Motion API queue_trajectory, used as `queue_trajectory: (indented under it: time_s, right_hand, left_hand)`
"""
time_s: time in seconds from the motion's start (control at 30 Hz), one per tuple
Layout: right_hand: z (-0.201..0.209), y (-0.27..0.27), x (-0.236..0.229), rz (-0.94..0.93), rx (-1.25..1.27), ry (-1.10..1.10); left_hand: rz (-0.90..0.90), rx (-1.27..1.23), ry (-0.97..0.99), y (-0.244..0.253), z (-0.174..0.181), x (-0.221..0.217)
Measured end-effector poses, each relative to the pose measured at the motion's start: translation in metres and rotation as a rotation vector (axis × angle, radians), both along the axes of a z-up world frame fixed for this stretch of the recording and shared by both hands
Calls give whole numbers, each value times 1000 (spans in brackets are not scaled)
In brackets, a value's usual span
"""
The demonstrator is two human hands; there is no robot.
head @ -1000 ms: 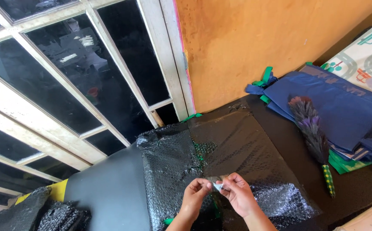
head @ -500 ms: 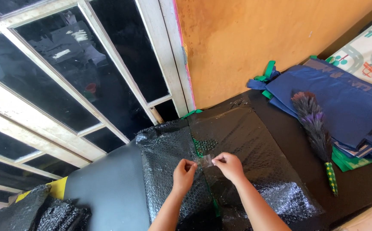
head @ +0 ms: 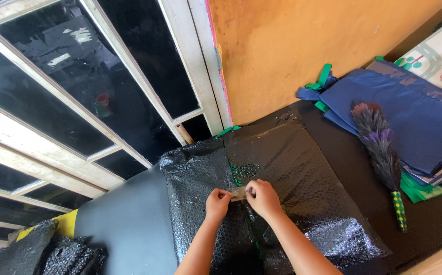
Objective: Wrapping a green pillow in black bubble wrap and securing it with adhesive tape using a dispenser.
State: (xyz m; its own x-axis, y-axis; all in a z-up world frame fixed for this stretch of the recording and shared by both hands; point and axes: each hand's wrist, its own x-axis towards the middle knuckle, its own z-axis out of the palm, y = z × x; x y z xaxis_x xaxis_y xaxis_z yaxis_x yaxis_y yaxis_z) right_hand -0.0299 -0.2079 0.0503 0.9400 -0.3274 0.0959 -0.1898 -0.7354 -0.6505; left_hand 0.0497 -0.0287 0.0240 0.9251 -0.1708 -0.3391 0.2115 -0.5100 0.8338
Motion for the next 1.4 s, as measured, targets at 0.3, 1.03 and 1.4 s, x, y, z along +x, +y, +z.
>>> queue_trajectory:
  time_s: [0.3, 1.03, 1.4]
  right_hand:
    - [-1, 31, -23, 153, -302, 2]
    - [17, 36, -19, 281, -27, 152]
    - [3, 55, -36, 335, -161, 190]
  left_hand:
    - [64, -87, 41, 8, 37, -18]
    - [87, -79, -91, 19, -27, -15]
    - [103, -32, -93, 17, -25, -16]
